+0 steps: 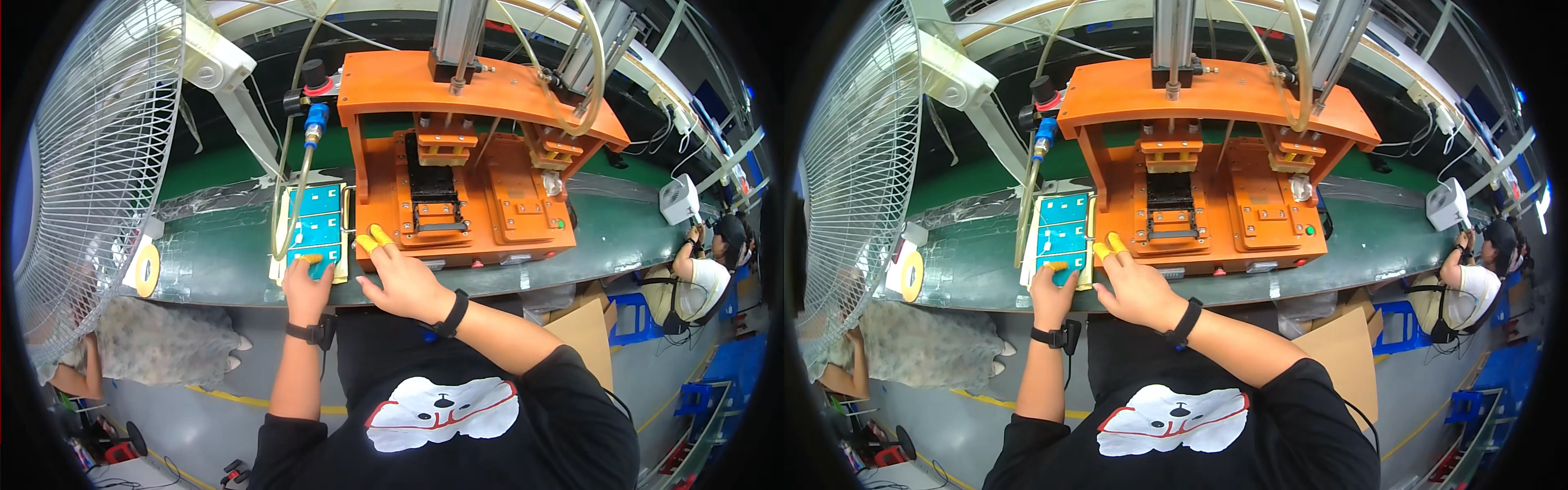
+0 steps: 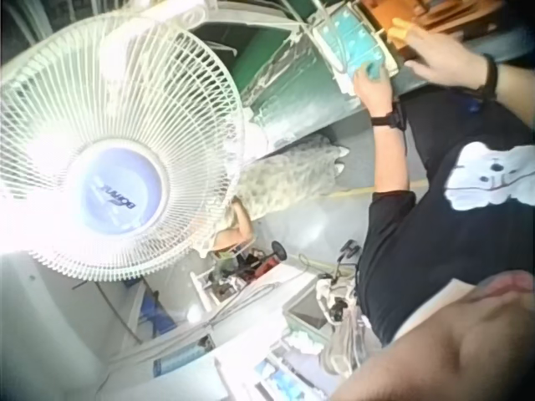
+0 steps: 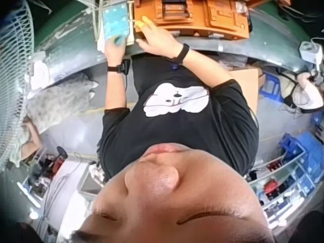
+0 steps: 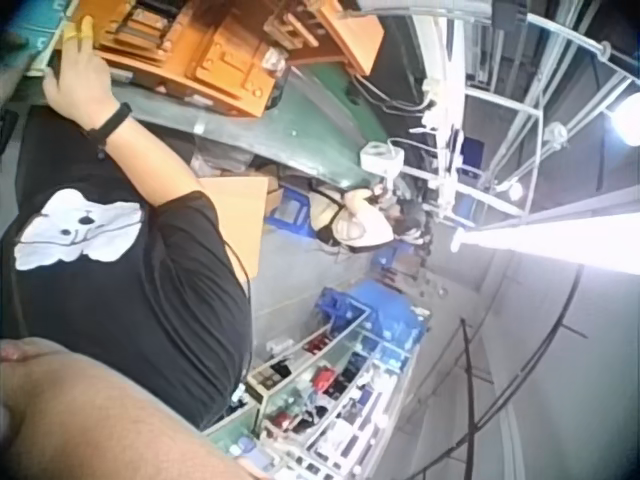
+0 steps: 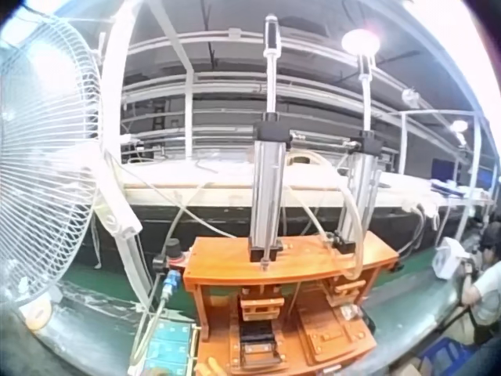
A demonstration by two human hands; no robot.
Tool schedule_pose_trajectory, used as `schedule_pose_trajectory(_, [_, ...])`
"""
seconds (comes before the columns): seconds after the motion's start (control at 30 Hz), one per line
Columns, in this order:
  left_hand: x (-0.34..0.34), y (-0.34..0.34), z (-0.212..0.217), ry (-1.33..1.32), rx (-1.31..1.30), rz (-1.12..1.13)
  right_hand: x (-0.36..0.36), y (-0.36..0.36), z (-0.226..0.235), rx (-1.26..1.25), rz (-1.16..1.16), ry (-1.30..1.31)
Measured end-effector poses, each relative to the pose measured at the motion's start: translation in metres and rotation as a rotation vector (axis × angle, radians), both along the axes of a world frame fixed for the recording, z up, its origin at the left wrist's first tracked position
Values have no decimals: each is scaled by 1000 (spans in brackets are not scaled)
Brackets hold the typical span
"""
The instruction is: Using a pneumatic press machine to join or shape plastic components on an assembly line.
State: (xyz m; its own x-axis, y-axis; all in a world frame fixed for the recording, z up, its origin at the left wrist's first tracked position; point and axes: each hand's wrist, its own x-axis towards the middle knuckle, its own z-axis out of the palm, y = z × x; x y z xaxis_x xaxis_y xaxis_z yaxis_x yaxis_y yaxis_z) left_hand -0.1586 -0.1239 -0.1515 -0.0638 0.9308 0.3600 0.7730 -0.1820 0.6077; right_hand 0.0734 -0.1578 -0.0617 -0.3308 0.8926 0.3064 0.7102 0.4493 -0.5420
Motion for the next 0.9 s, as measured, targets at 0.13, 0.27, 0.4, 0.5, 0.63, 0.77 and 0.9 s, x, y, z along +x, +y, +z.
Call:
schedule_pose_trajectory(0.13, [-20,18,7,-79,-138,54,-14,-6,-29,82,212,95])
schedule_pose_trajectory(0.27, [-38,37,14,-156,-181,-9,-41,5,-67,-153,332,-48])
schedule_pose_trajectory(0.4, [-79,60,27,-165,-165,8,-47,7,-93,-126,298,-80])
schedule_pose_trajectory(0.5, [-124,76,41,-88,12,210,-46,8,-96,-91,302,-44])
schedule_pose_trajectory(0.63, [-176,64,67,-122,165,284,-41,7,-79,-111,339,-24])
schedule_pose_trajectory(0.77, [-177,6,84,-452,104,138,-11,-11,-40,-80,378,138])
schedule_pose_trajectory(0.9, [-138,-68,97,-584,-187,-91,45,-25,14,218,300,286])
